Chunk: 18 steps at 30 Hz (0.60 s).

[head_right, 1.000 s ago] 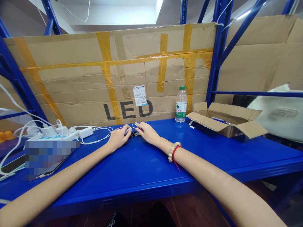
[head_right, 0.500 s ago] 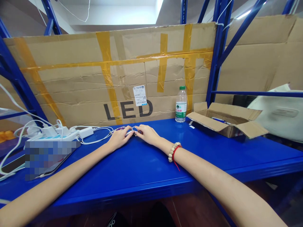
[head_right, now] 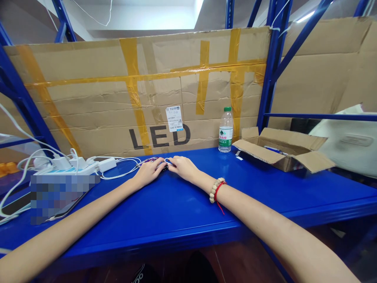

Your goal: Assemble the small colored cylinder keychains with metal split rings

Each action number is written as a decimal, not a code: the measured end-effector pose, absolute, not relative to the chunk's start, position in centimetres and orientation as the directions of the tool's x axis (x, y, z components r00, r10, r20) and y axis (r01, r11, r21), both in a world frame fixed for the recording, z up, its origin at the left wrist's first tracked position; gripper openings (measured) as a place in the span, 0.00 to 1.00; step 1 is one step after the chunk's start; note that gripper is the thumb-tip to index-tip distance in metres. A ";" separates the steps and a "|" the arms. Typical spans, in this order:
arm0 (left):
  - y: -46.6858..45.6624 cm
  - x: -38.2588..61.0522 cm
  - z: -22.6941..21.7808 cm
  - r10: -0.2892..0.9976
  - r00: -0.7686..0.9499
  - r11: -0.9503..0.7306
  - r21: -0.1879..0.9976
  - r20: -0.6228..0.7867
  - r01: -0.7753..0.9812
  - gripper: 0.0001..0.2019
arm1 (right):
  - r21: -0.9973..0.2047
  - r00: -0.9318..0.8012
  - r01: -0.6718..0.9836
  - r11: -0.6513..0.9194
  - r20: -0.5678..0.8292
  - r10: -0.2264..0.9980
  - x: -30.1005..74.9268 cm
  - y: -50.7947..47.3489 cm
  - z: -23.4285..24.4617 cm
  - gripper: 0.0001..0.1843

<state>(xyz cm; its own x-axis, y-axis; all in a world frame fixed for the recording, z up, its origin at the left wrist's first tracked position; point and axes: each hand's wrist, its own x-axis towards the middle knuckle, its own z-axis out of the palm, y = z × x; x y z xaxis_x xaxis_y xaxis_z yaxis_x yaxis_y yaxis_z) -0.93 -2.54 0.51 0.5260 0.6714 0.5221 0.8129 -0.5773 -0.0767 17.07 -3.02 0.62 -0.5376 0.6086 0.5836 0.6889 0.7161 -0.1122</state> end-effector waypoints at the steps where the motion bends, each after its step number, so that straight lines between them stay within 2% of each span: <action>1: -2.6 -0.9 0.5 0.672 0.525 -0.576 -0.077 0.522 0.814 0.15 | -0.118 -0.539 0.681 0.722 0.586 0.605 17.1 -2.9 0.6 0.07; 10: -2.8 -0.8 0.7 0.688 0.515 -0.559 -0.079 0.511 0.825 0.15 | -0.155 -0.529 0.617 0.772 0.644 0.553 17.4 -2.4 0.5 0.06; 14: -2.9 -0.7 0.7 0.689 0.515 -0.580 -0.037 0.510 0.814 0.14 | -0.156 -0.515 0.612 0.775 0.665 0.541 17.3 -2.4 0.4 0.08; 18: -3.0 -0.7 0.9 0.703 0.499 -0.605 0.056 0.506 0.795 0.14 | -0.176 -0.493 0.610 0.773 0.680 0.543 17.1 -2.5 0.5 0.09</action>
<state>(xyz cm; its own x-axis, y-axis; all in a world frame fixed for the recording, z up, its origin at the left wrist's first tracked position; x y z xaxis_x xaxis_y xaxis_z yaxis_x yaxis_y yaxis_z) -0.68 -3.00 0.85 0.4992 0.7032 0.5062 0.7946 -0.6046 0.0562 17.12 -2.53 0.55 -0.4926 0.5434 0.6798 0.6096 0.7729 -0.1761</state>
